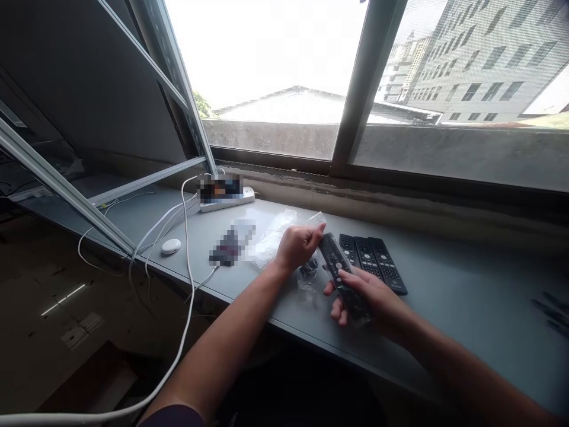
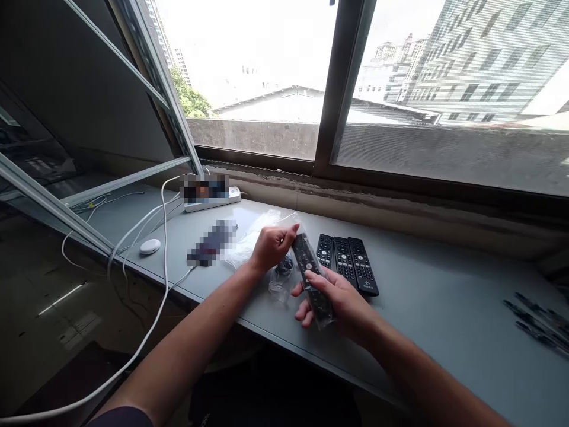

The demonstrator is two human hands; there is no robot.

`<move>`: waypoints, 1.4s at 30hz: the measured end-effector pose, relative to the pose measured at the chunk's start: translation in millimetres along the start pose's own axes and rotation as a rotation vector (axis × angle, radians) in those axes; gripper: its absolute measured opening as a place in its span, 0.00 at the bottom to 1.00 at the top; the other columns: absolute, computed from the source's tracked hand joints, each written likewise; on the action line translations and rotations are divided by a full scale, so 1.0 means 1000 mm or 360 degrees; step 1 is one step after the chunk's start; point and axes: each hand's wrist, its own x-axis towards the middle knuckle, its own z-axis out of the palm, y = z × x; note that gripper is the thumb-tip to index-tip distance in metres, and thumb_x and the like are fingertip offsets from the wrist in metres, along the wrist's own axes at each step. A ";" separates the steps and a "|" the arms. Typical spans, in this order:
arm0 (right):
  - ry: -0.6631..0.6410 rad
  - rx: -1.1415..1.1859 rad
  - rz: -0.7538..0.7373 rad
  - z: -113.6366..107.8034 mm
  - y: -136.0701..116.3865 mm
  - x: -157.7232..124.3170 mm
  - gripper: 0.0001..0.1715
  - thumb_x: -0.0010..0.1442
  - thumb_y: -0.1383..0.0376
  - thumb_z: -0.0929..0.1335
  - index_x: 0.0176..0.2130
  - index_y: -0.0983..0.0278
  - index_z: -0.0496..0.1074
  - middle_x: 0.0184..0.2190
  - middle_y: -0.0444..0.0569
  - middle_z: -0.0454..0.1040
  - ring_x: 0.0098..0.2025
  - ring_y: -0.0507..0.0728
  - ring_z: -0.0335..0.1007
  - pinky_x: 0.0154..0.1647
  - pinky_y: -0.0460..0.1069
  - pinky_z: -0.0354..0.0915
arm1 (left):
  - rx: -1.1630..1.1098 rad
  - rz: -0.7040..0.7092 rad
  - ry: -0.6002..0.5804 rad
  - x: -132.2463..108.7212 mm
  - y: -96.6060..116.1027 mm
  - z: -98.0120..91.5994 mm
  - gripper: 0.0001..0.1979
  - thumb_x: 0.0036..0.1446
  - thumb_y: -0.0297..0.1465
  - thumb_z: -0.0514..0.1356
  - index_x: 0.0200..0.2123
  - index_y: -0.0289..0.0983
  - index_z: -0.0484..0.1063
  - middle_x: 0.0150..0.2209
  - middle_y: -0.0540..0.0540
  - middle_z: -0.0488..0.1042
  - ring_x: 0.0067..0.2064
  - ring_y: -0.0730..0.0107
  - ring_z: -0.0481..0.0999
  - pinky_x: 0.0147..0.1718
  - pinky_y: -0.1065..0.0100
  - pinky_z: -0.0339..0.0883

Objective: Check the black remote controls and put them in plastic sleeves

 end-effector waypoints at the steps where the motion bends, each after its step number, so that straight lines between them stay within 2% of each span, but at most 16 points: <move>1: -0.0006 -0.0006 0.0006 -0.001 0.000 0.000 0.22 0.76 0.53 0.73 0.59 0.62 0.70 0.45 0.55 0.85 0.32 0.60 0.87 0.30 0.50 0.82 | 0.0008 -0.0005 -0.0001 0.000 0.000 0.000 0.36 0.78 0.51 0.55 0.18 0.38 0.60 0.17 0.53 0.59 0.21 0.76 0.56 0.27 0.64 0.50; 9: 0.0012 0.0022 0.0046 -0.004 -0.007 0.002 0.20 0.74 0.51 0.74 0.52 0.65 0.75 0.45 0.57 0.85 0.31 0.57 0.85 0.30 0.48 0.80 | 0.0049 -0.0064 0.0001 -0.002 -0.001 0.001 0.37 0.79 0.50 0.54 0.17 0.39 0.58 0.17 0.53 0.59 0.21 0.76 0.55 0.28 0.64 0.50; 11: 0.0028 0.0046 0.0058 -0.003 -0.008 0.002 0.20 0.73 0.51 0.75 0.51 0.65 0.75 0.42 0.55 0.84 0.28 0.56 0.83 0.27 0.48 0.79 | 0.0063 -0.0064 0.0002 -0.002 -0.001 0.001 0.37 0.79 0.51 0.54 0.17 0.39 0.59 0.17 0.53 0.59 0.21 0.76 0.56 0.28 0.64 0.51; 14: 0.0069 0.0084 0.0105 -0.002 -0.010 0.002 0.22 0.72 0.52 0.76 0.55 0.64 0.75 0.36 0.50 0.81 0.22 0.52 0.74 0.16 0.43 0.69 | 0.0076 -0.0035 0.0027 -0.003 -0.003 0.001 0.36 0.79 0.50 0.53 0.17 0.40 0.59 0.17 0.52 0.59 0.20 0.75 0.57 0.27 0.63 0.52; 17: 0.0106 0.0094 0.0148 0.000 -0.011 0.000 0.25 0.71 0.53 0.77 0.58 0.65 0.75 0.33 0.47 0.78 0.20 0.49 0.68 0.13 0.41 0.62 | 0.0073 -0.0006 0.0052 -0.004 -0.006 0.003 0.36 0.80 0.48 0.54 0.17 0.40 0.60 0.17 0.52 0.59 0.20 0.74 0.56 0.26 0.62 0.51; 23: 0.0118 0.0074 0.0174 0.000 -0.014 -0.002 0.25 0.72 0.54 0.76 0.60 0.65 0.75 0.33 0.48 0.78 0.22 0.50 0.69 0.15 0.41 0.64 | 0.0061 0.0022 0.0098 -0.006 -0.010 0.006 0.35 0.79 0.46 0.58 0.17 0.40 0.64 0.17 0.51 0.61 0.19 0.73 0.59 0.24 0.62 0.53; 27: 0.0104 0.0082 0.0166 -0.001 -0.015 -0.003 0.24 0.74 0.54 0.74 0.62 0.65 0.75 0.34 0.49 0.79 0.22 0.50 0.69 0.16 0.41 0.65 | 0.0062 0.0019 0.0097 -0.006 -0.010 0.006 0.35 0.79 0.45 0.58 0.17 0.40 0.63 0.17 0.52 0.60 0.19 0.73 0.58 0.24 0.62 0.52; 33: 0.0112 0.0181 0.0172 -0.001 -0.010 -0.002 0.25 0.79 0.52 0.68 0.63 0.67 0.76 0.34 0.52 0.80 0.23 0.52 0.70 0.17 0.44 0.68 | 0.0096 0.0062 0.0062 -0.003 -0.006 0.000 0.34 0.80 0.44 0.57 0.18 0.39 0.61 0.18 0.52 0.60 0.20 0.75 0.57 0.26 0.62 0.49; 36: 0.0108 0.0132 0.0154 0.001 -0.007 -0.001 0.23 0.78 0.53 0.70 0.61 0.67 0.77 0.34 0.53 0.81 0.25 0.54 0.73 0.20 0.44 0.70 | 0.0142 0.0076 0.0033 0.000 -0.004 -0.004 0.35 0.80 0.46 0.55 0.18 0.40 0.62 0.18 0.52 0.60 0.21 0.74 0.57 0.26 0.62 0.49; 42: 0.0029 0.0056 0.0129 0.002 -0.010 -0.004 0.25 0.77 0.51 0.71 0.60 0.67 0.78 0.36 0.56 0.83 0.22 0.53 0.72 0.17 0.44 0.65 | 0.0031 -0.0067 0.0119 0.000 0.004 -0.007 0.37 0.79 0.50 0.54 0.16 0.41 0.57 0.17 0.52 0.57 0.21 0.73 0.56 0.28 0.63 0.50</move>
